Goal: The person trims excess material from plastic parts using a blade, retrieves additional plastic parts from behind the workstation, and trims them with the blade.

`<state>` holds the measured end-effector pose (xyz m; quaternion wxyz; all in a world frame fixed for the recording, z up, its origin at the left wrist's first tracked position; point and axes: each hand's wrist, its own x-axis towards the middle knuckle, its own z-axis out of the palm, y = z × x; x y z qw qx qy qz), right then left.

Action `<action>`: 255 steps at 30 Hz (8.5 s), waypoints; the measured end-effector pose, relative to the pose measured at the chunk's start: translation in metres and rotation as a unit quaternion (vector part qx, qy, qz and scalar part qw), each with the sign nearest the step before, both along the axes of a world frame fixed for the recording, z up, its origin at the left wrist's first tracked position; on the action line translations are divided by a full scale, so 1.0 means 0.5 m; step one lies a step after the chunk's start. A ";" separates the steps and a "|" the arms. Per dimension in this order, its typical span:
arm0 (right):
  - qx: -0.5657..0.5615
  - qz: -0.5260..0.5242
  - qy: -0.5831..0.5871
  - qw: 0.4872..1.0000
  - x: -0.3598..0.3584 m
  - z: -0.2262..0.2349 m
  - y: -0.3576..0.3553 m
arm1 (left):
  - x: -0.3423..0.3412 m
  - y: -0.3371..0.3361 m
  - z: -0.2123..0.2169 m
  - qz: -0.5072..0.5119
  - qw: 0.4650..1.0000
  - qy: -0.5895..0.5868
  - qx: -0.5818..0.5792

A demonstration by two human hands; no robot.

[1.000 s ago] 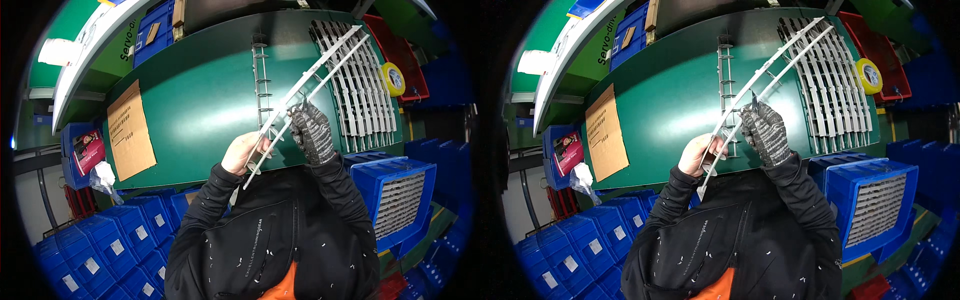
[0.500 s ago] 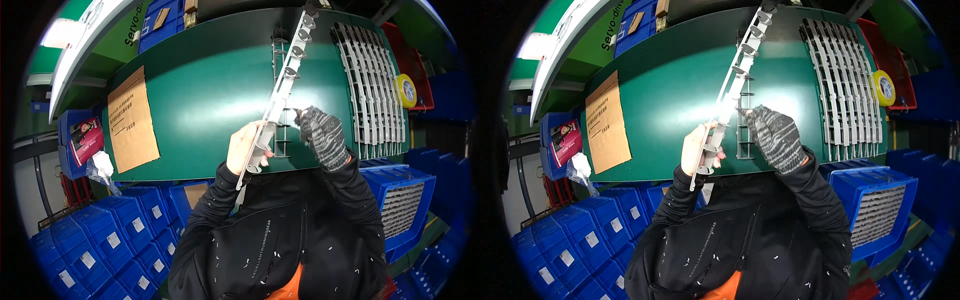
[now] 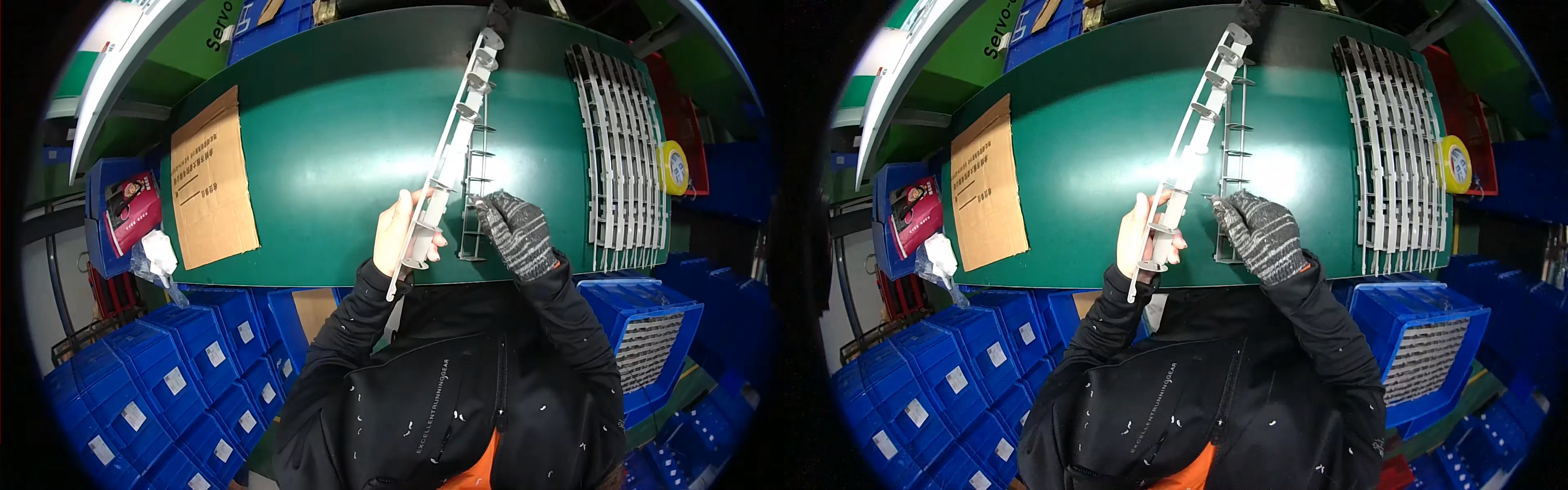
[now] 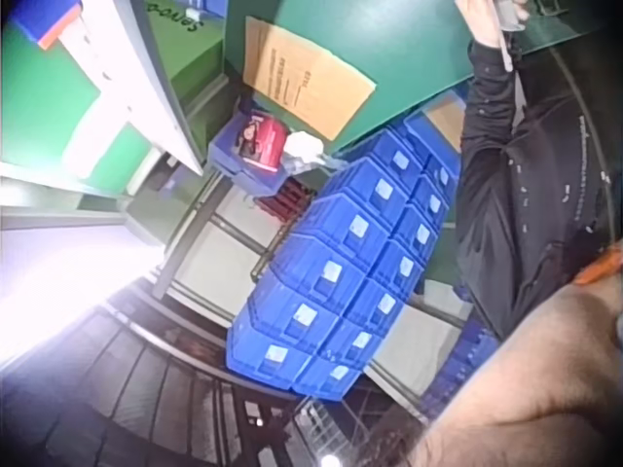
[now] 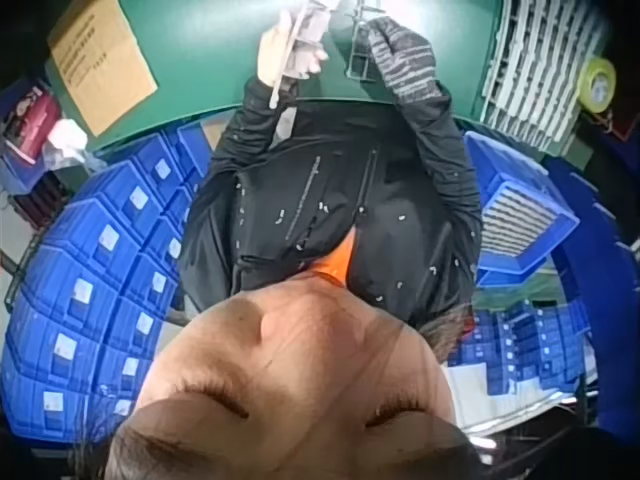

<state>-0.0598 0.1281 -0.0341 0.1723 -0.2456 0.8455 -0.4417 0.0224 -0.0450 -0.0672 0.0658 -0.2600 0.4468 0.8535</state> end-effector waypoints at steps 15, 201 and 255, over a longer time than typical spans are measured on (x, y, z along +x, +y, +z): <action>0.315 0.010 0.127 0.940 -0.048 -0.123 -0.046 | -0.043 -0.102 -0.109 -0.221 0.872 -0.038 -0.434; -0.072 -0.095 0.138 0.983 0.068 0.027 0.092 | -0.063 0.091 0.085 -0.183 0.982 0.041 0.008; -0.379 -0.282 -0.236 0.850 -0.039 0.060 0.155 | -0.048 0.064 0.058 -0.251 0.940 0.138 -0.187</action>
